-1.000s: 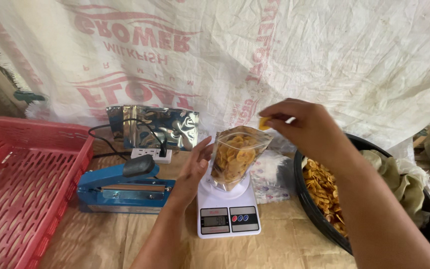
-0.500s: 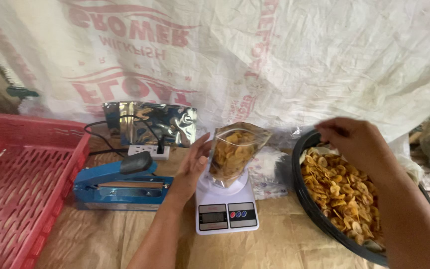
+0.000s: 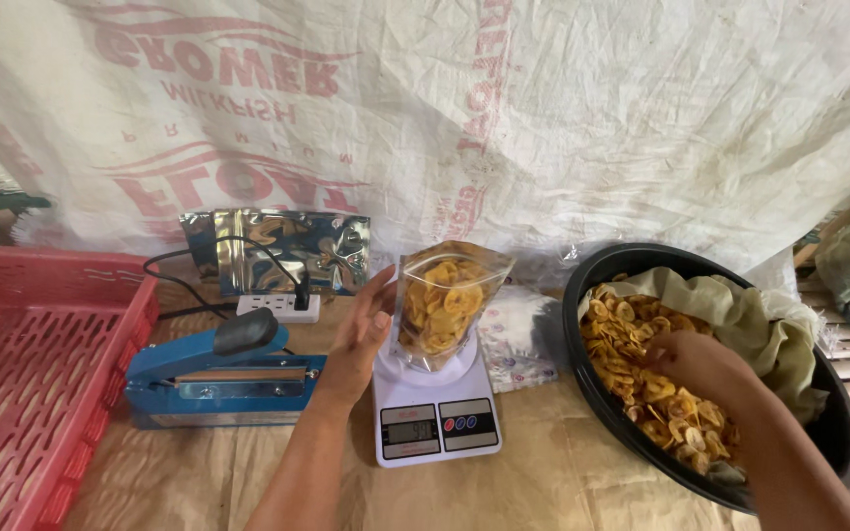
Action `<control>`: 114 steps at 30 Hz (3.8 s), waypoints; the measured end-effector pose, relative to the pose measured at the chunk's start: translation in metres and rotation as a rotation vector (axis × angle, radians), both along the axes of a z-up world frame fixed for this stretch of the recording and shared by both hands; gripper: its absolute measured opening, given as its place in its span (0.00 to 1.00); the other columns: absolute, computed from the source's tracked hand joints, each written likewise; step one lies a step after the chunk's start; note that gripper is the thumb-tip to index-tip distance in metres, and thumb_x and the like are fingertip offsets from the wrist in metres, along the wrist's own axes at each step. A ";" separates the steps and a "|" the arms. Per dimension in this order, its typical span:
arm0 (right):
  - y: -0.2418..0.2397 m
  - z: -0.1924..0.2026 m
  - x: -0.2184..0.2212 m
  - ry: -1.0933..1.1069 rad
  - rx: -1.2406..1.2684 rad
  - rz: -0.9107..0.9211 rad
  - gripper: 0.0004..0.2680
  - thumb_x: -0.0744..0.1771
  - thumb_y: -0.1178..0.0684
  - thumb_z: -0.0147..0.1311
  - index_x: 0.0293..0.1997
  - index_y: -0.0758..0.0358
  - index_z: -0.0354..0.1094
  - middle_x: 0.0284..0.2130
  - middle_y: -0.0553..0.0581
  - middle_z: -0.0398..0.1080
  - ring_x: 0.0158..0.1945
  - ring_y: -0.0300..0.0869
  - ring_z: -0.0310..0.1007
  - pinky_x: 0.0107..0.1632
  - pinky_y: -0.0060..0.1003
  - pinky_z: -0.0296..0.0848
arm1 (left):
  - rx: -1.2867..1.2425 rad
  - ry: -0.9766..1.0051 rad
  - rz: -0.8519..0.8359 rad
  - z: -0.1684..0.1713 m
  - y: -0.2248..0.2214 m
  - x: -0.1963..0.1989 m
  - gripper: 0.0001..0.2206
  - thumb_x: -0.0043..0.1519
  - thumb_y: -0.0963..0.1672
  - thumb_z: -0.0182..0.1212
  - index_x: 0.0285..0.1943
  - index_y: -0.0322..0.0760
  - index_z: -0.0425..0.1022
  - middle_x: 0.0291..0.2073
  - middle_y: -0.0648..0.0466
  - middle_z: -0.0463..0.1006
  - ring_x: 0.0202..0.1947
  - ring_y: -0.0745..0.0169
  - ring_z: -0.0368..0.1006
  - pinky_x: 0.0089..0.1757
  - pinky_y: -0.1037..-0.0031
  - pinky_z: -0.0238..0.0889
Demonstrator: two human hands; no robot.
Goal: The person places pieces of dried fruit by hand into a clear plastic bag on a digital scale, then seals the bag using a heat sealer.
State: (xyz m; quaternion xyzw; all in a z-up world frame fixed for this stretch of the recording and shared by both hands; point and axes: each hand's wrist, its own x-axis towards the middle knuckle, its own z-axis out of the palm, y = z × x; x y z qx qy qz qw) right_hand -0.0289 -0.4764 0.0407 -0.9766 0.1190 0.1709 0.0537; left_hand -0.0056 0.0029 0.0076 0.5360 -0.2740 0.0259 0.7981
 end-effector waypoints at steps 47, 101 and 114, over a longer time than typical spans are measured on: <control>-0.035 -0.040 -0.050 -0.093 0.061 -0.029 0.23 0.64 0.40 0.60 0.67 0.49 0.67 0.61 0.58 0.69 0.63 0.48 0.73 0.66 0.43 0.71 | 0.053 -0.002 0.078 0.001 0.002 -0.002 0.35 0.69 0.59 0.45 0.78 0.33 0.56 0.67 0.44 0.69 0.70 0.53 0.62 0.69 0.61 0.49; 0.230 0.010 0.024 -0.717 1.567 0.131 0.10 0.68 0.58 0.58 0.55 0.70 0.73 0.42 0.52 0.77 0.46 0.33 0.72 0.52 0.29 0.72 | 0.051 0.121 0.079 0.015 -0.029 -0.017 0.23 0.59 0.41 0.71 0.64 0.30 0.71 0.51 0.54 0.80 0.51 0.69 0.74 0.51 0.76 0.70; 0.222 0.009 0.023 -0.650 1.642 0.173 0.16 0.67 0.59 0.57 0.62 0.70 0.65 0.49 0.58 0.75 0.54 0.41 0.73 0.60 0.39 0.71 | 0.094 0.124 0.070 0.016 -0.023 -0.014 0.41 0.50 0.44 0.78 0.74 0.30 0.62 0.65 0.47 0.72 0.67 0.59 0.66 0.64 0.70 0.59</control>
